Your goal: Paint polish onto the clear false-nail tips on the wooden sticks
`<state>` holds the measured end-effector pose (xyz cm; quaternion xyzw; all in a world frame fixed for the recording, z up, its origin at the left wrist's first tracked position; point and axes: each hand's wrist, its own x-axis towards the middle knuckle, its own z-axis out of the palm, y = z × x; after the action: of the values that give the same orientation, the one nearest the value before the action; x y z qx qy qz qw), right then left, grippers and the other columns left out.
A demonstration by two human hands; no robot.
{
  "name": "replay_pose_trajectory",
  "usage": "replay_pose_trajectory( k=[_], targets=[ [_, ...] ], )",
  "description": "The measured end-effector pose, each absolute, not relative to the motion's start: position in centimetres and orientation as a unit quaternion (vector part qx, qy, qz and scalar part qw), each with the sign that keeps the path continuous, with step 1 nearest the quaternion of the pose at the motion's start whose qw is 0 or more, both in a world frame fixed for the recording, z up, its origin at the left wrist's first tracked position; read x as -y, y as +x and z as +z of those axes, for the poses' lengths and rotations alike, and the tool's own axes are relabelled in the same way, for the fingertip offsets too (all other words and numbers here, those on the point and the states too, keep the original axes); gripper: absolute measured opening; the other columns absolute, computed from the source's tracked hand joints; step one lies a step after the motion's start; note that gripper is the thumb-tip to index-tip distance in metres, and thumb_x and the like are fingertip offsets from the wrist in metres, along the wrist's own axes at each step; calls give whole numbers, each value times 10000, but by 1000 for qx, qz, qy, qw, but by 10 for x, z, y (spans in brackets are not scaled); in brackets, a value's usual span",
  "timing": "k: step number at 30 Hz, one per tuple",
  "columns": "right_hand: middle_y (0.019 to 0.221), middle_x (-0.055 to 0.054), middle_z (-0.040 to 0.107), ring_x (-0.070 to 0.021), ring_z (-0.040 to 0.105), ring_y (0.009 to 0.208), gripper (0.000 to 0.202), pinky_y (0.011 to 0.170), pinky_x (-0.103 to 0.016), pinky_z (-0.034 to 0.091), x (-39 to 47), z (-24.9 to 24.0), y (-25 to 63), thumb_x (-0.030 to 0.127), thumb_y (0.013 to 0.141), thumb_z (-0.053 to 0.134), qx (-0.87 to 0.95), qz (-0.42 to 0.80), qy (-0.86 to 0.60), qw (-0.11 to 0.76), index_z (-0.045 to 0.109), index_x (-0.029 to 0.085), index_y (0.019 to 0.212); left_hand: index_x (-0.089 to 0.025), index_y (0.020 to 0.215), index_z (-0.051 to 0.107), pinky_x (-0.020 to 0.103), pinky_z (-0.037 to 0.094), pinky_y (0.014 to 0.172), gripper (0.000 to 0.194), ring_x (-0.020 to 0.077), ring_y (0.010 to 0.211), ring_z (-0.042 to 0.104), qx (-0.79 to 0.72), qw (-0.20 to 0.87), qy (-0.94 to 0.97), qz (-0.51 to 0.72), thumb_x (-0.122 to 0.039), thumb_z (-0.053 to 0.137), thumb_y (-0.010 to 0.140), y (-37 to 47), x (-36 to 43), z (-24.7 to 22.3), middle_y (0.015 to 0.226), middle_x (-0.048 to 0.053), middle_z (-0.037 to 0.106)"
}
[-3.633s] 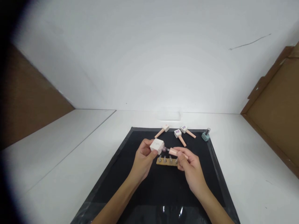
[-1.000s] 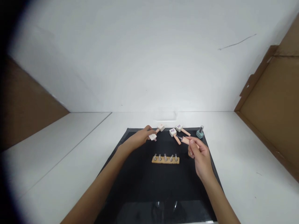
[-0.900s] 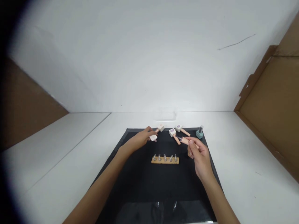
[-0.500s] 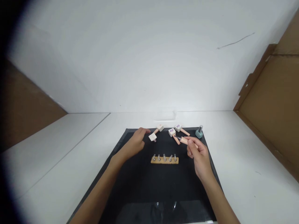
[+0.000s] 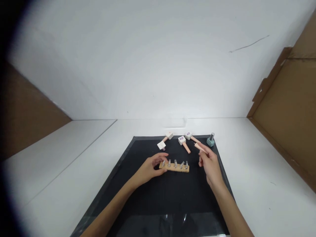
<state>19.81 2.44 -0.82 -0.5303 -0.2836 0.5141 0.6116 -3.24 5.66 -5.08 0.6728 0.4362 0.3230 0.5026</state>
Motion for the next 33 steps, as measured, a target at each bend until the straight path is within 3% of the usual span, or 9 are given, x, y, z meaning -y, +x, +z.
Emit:
replay_pose_trajectory(
  k=[3, 6, 11, 17, 22, 30, 33],
  targets=[
    [682, 30, 569, -123, 549, 625, 357, 554, -254, 514, -23, -6, 195, 184, 579, 786, 279, 563, -514, 584, 745, 219, 932, -172, 1076, 512, 323, 473, 821, 468, 173, 852, 608, -426, 512, 647, 371, -257, 673, 645, -33, -57, -47, 834, 6, 601],
    [755, 22, 568, -159, 601, 735, 406, 667, -335, 566, -19, -1, 190, 173, 574, 804, 277, 610, -486, 562, 743, 251, 968, -181, 1041, 539, 282, 478, 754, 480, 151, 797, 596, -398, 545, 592, 441, -216, 730, 602, -33, -56, -39, 807, -3, 604],
    [838, 10, 617, -117, 586, 701, 439, 645, -263, 543, -16, -1, 182, 199, 549, 843, 266, 646, -452, 554, 751, 269, 973, -188, 969, 623, 225, 451, 652, 486, 121, 710, 562, -358, 600, 501, 510, -155, 814, 523, -27, -49, -29, 745, -22, 598],
    [894, 8, 645, -96, 586, 701, 479, 627, -209, 520, -11, -2, 164, 221, 542, 870, 239, 673, -405, 571, 747, 276, 1002, -207, 932, 655, 211, 450, 658, 521, 102, 697, 557, -324, 681, 384, 532, -272, 886, 470, -7, -34, -26, 784, -28, 582],
    [850, 8, 633, -124, 613, 694, 485, 673, -279, 540, -6, -2, 158, 221, 564, 863, 240, 701, -377, 556, 735, 265, 1030, -159, 735, 592, 214, 461, 606, 377, 95, 625, 563, -264, 718, 438, 471, -411, 830, 587, 11, -28, -21, 693, -19, 583],
    [818, -6, 623, -154, 601, 706, 491, 667, -320, 523, -6, -1, 159, 295, 594, 856, 262, 712, -380, 530, 717, 252, 1062, -160, 734, 532, 215, 501, 514, 340, 85, 520, 581, -225, 709, 477, 468, -433, 735, 722, 7, -27, -26, 644, -30, 571],
    [703, 7, 602, -137, 550, 659, 414, 641, -283, 481, -11, -1, 160, 398, 626, 832, 281, 655, -405, 573, 735, 233, 993, -154, 729, 539, 208, 519, 502, 313, 75, 518, 578, -216, 713, 473, 471, -402, 729, 739, 3, -28, -25, 652, -36, 552]
  ],
)
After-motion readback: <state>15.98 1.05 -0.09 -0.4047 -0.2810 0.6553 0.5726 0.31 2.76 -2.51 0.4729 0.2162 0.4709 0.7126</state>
